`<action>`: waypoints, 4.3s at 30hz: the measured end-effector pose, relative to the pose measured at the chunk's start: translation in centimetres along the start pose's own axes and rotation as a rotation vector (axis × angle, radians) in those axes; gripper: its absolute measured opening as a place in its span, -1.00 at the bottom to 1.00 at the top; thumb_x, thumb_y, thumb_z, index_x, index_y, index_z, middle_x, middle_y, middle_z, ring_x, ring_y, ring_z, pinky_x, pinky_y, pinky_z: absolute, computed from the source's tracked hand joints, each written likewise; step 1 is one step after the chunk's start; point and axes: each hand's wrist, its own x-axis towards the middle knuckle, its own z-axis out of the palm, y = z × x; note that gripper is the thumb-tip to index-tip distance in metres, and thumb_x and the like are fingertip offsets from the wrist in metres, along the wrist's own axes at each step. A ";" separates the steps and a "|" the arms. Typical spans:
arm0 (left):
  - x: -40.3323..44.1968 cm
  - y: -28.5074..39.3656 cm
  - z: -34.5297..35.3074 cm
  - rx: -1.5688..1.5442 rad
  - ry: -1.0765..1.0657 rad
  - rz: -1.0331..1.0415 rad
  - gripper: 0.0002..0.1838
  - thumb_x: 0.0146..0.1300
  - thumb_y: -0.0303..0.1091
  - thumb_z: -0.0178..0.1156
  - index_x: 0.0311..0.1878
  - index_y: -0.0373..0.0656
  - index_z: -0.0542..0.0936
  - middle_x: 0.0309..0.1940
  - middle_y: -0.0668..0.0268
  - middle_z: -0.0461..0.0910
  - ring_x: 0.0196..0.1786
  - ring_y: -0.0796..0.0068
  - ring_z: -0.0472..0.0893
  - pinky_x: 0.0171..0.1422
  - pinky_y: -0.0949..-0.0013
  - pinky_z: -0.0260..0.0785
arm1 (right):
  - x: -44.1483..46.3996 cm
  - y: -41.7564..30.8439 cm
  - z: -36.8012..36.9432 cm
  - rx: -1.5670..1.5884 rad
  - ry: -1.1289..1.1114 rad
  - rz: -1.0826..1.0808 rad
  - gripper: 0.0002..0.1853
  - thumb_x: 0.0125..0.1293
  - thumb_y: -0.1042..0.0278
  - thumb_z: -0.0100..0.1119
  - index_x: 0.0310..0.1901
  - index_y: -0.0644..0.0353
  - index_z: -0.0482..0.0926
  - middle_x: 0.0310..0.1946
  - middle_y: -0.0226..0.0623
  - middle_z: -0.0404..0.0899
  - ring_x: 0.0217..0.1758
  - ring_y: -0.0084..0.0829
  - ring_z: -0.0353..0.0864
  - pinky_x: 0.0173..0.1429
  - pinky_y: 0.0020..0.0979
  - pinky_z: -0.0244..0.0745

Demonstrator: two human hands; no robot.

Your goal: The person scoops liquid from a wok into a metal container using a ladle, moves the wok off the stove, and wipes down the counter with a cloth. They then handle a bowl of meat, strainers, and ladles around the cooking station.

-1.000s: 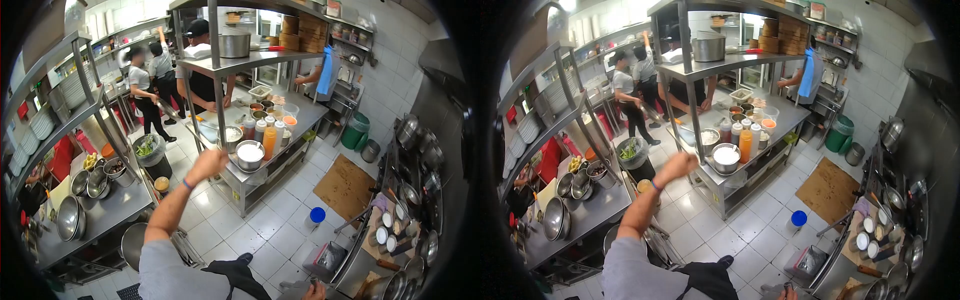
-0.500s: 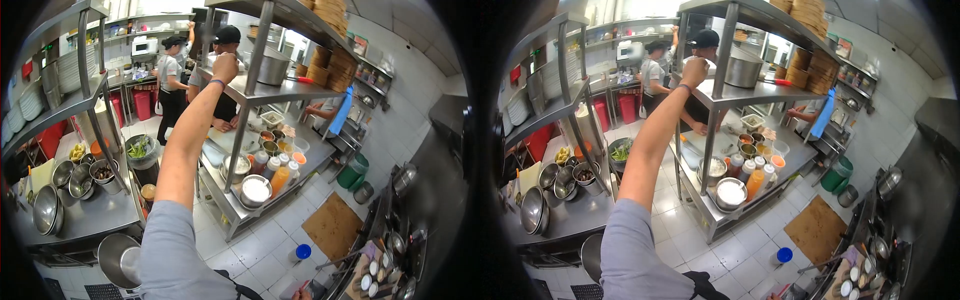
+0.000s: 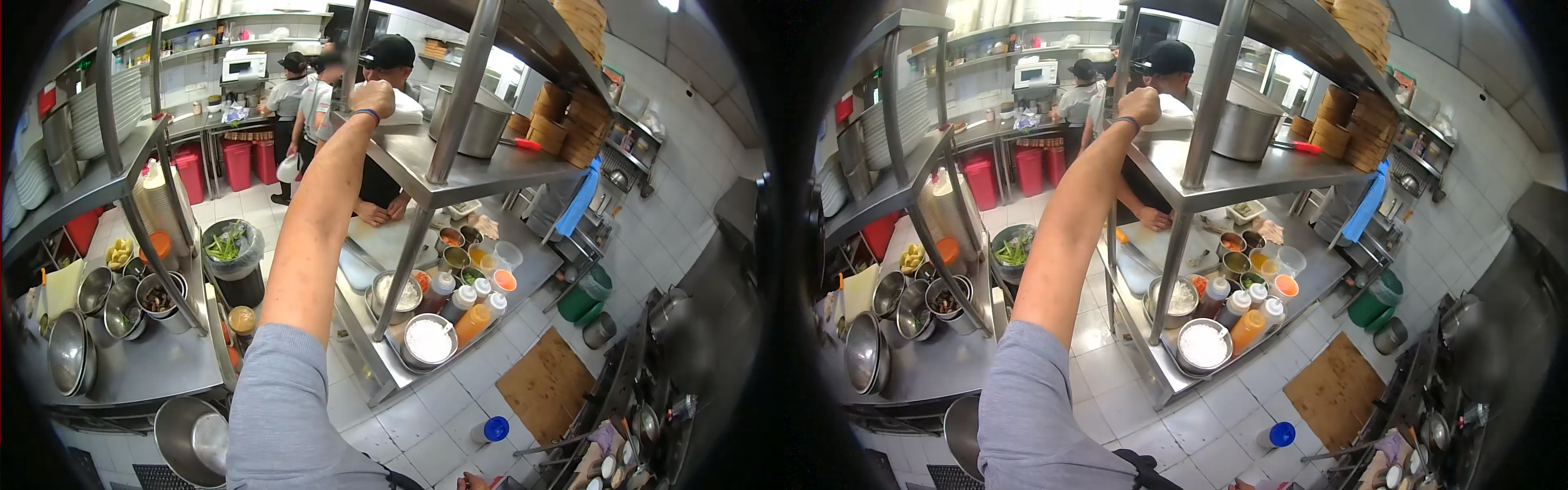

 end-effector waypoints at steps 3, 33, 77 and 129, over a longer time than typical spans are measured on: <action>-0.1 0.4 -0.6 -0.036 0.034 0.001 -0.70 0.18 -0.32 0.12 -0.11 -0.12 0.77 -0.03 0.03 0.71 0.07 0.06 0.70 0.16 0.08 0.54 | 0.1 -0.2 0.4 0.000 -0.011 0.011 -0.72 0.25 0.30 0.31 -0.03 0.17 0.72 -0.31 -0.01 0.71 -0.25 -0.05 0.69 -0.12 -0.15 0.58; -33.3 -2.2 -1.8 -1.387 -0.324 0.427 -0.56 0.44 -0.34 0.06 0.31 -0.35 0.44 0.27 0.05 0.48 0.33 0.18 0.45 0.47 0.15 0.21 | -15.1 0.9 1.7 0.103 0.113 0.419 -0.70 0.39 0.27 0.14 0.06 0.22 0.64 -0.02 0.00 0.63 0.08 0.00 0.61 0.19 -0.13 0.51; -116.2 61.5 10.3 -0.992 -1.001 1.792 -0.34 0.50 -0.03 -0.12 0.45 -0.39 0.22 0.53 -0.21 0.02 0.57 -0.30 -0.03 0.59 -0.23 -0.16 | -37.5 4.1 -2.6 0.384 0.870 1.755 -0.66 0.30 0.32 0.25 0.05 0.29 0.66 -0.10 0.09 0.70 -0.02 -0.03 0.73 0.11 -0.19 0.60; -118.8 56.0 2.6 -0.851 -0.904 2.291 -0.45 0.38 -0.13 0.11 0.43 0.08 0.39 0.49 0.05 0.20 0.48 -0.16 0.23 0.34 -0.13 0.34 | -41.5 -0.9 1.8 0.334 0.910 1.758 -0.64 0.32 0.29 0.26 0.07 0.30 0.64 -0.09 0.10 0.70 0.01 -0.04 0.72 0.09 -0.22 0.59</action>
